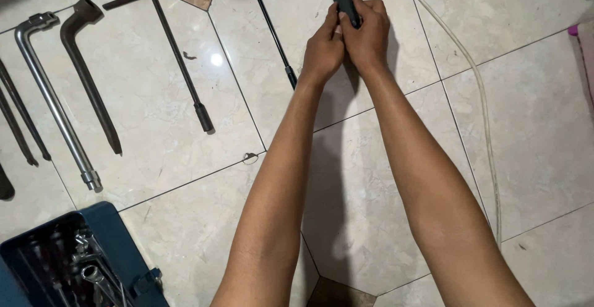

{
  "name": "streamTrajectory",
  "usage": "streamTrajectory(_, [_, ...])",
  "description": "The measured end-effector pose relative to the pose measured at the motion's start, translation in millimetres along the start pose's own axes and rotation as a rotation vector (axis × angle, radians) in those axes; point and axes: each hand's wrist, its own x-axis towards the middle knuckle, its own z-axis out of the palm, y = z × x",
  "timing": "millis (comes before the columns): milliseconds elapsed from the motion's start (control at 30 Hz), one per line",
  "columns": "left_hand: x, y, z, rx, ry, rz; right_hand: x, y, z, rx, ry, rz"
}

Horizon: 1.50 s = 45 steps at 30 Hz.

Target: The person sits on the floor and systematically removes tools from a blue toolbox, then arranges them in neat rows on the tiled floor. They handle screwdrivers, wrenches, and T-bar tools one by one, placing each in a line.

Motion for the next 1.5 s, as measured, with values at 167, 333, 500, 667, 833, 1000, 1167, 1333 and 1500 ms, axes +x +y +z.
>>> streamTrajectory(167, [-1.4, -6.1, 3.0, -0.038, 0.027, 0.057, 10.7, 3.1, 11.5, -0.026, 0.016, 0.026])
streamTrajectory(333, [-14.4, 0.7, 5.5, -0.064, 0.071, 0.058, 6.8, -3.5, 3.4, -0.040, -0.043, 0.068])
streamTrajectory(500, [-48.1, 9.6, 7.8, -0.060, 0.146, 0.069, -30.9, -8.8, -11.2, -0.035, -0.006, 0.070])
streamTrajectory(667, [-109.3, 17.2, 8.2, 0.012, 0.178, 0.108, -104.9, -22.5, -30.7, 0.403, 0.034, 0.368])
streamTrajectory(833, [-192.4, 10.1, 2.5, 0.041, 0.151, 0.100, -198.3, -41.0, -60.3, 0.055, -0.065, 0.125])
streamTrajectory(1000, [-302.3, 4.3, -6.1, 0.107, 0.076, 0.030, -297.6, -57.4, -91.4, 0.088, -0.219, 0.322])
streamTrajectory(1167, [-424.9, 24.5, -43.5, -0.020, -0.030, -0.074, -389.6, -108.3, -137.0, 0.292, -0.418, 0.513])
streamTrajectory(1333, [-533.0, 60.8, -91.5, -0.171, -0.005, -0.183, -450.0, -194.9, -207.0, 0.440, -0.435, 0.488])
streamTrajectory(1500, [-623.8, 73.5, -120.8, -0.400, 0.015, -0.170, -504.7, -266.8, -273.9, 0.582, -0.513, 0.534])
